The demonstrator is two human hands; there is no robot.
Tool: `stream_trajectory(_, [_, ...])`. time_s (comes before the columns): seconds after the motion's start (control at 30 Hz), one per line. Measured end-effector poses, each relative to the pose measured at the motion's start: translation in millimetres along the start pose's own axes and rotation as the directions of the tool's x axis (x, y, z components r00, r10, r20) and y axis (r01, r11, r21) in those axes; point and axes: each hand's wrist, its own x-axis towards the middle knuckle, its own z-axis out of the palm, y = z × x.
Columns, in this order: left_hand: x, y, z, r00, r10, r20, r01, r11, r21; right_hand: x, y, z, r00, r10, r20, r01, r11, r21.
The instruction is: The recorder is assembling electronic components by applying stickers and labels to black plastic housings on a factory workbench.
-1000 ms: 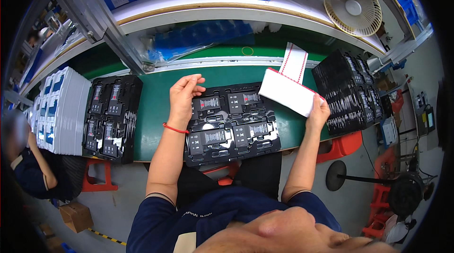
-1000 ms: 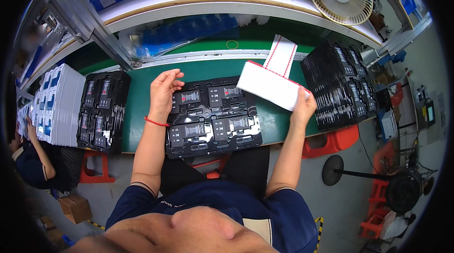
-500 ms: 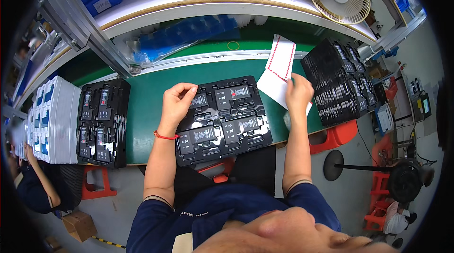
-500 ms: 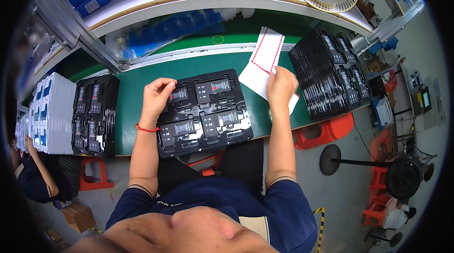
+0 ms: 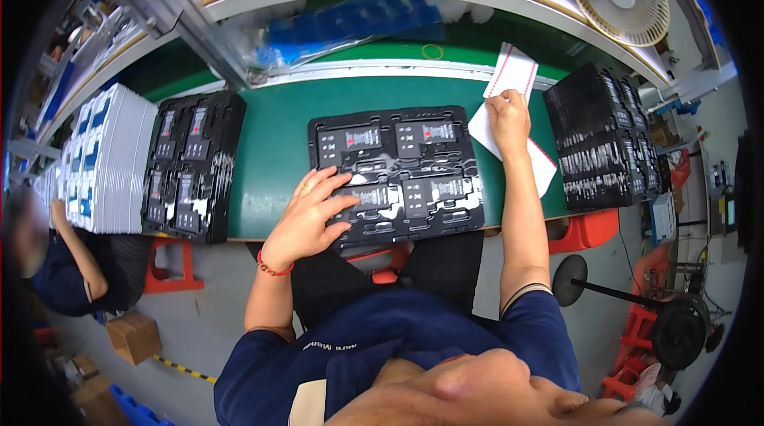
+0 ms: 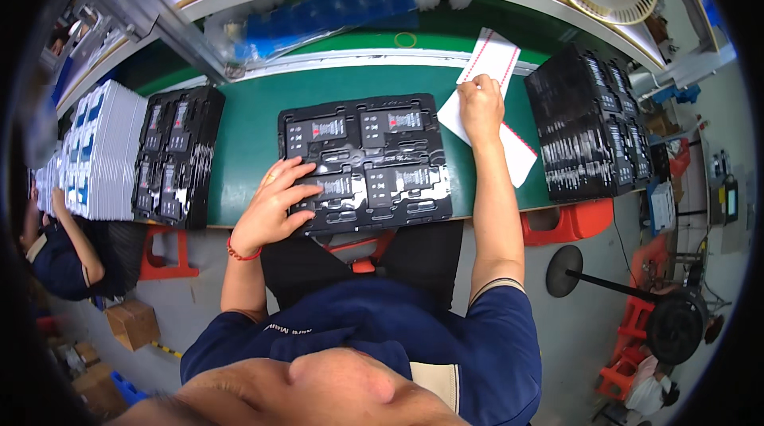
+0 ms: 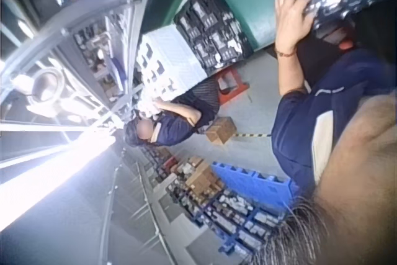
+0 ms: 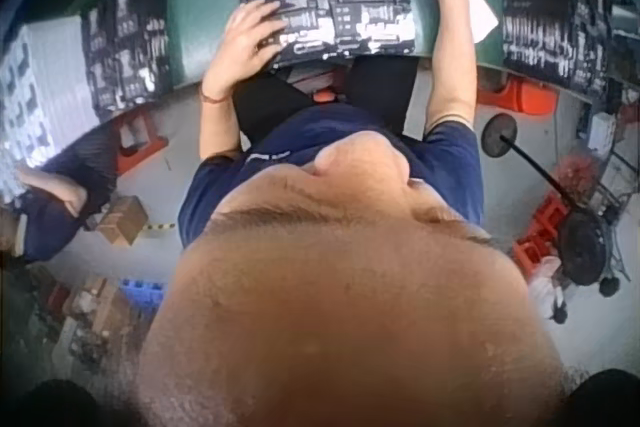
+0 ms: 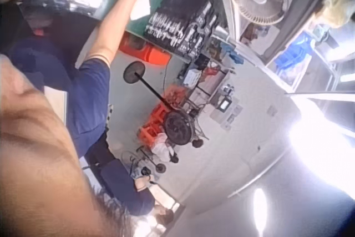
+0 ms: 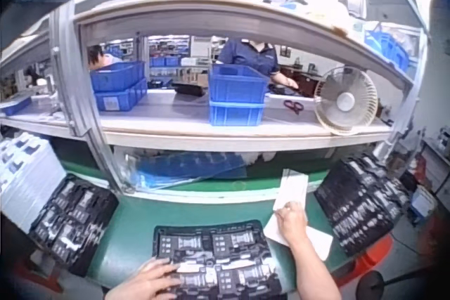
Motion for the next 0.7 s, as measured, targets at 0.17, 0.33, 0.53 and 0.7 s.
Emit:
stream_trajectory(0.17, [4, 0, -5, 0.997, -0.029, 0.065, 0.028, 0.999, 0.026, -17, 2, 2, 0.989, 0.102, 0.107, -0.127, 0.956, 0.265])
stream_trajectory(0.33, [-1, -10, -3, 0.998, 0.031, 0.055, -0.034, 0.999, 0.042, -34, 4, -14, 0.898, 0.297, 0.325, -0.440, 0.621, 0.649])
stream_trajectory(0.53, [-3, -16, 5, 0.982, 0.057, -0.183, -0.078, 0.991, -0.110, -16, -93, -59, 0.883, 0.064, 0.465, -0.457, 0.342, 0.821])
stream_trajectory(0.7, [5, -20, 24, 0.898, -0.016, -0.440, -0.080, 0.977, -0.199, -14, -164, -45, 0.656, -0.276, 0.702, -0.619, 0.336, 0.710])
